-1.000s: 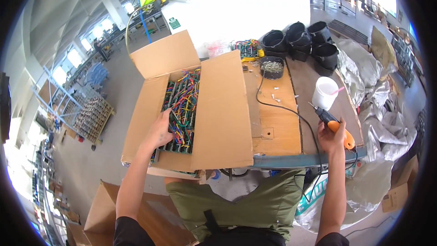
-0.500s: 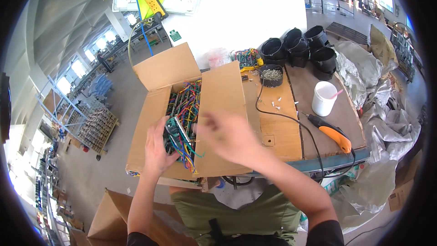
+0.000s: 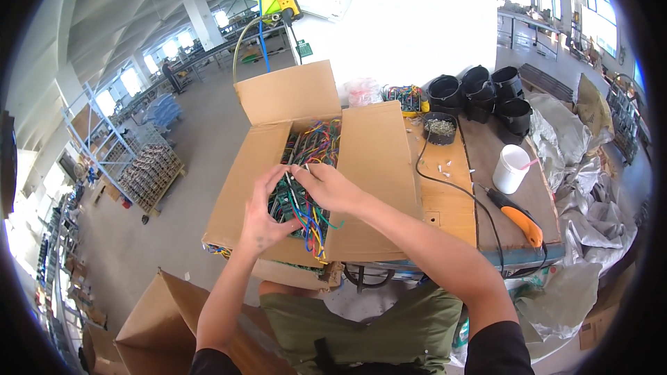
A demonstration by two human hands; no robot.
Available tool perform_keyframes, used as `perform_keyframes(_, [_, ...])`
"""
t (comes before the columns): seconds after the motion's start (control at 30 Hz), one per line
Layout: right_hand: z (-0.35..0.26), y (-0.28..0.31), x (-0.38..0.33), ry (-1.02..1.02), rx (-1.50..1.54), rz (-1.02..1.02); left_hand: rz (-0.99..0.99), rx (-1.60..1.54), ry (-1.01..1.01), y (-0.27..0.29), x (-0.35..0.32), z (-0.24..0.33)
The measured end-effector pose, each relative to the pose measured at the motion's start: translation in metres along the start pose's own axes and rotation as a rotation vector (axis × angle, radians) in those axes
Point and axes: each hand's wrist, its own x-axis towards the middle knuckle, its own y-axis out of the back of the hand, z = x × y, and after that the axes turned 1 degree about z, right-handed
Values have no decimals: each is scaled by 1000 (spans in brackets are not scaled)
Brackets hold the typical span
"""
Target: The person assembles an electronic component by applying a pink substance with a small spatula to a circuit board, placing the board into a circular metal housing, and then using a power screwdriver to secure it with several screws.
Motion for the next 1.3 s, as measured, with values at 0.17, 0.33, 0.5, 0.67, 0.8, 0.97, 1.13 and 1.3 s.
perform_keyframes(0.17, [-7,-4,-4,-55,-78,89,-10,-33,-33,-1,3,4])
perform_keyframes(0.33, [-24,-8,-8,223,-460,73,42,246,-161,-9,8,12])
perform_keyframes(0.5, [-19,-9,-12,107,-271,26,114,120,-226,-15,8,7])
perform_keyframes(0.67, [0,-7,-12,48,-108,14,94,94,-194,-23,6,4])
perform_keyframes(0.8, [7,1,-17,-3,9,-40,84,93,-195,-31,6,8])
perform_keyframes(0.97, [7,18,-27,-9,1,-74,93,112,-207,-44,11,15])
perform_keyframes(1.13, [9,32,-35,-40,17,-81,100,81,-247,-57,15,26])
perform_keyframes(1.3, [22,40,-38,-74,106,-72,73,77,-247,-62,19,30])
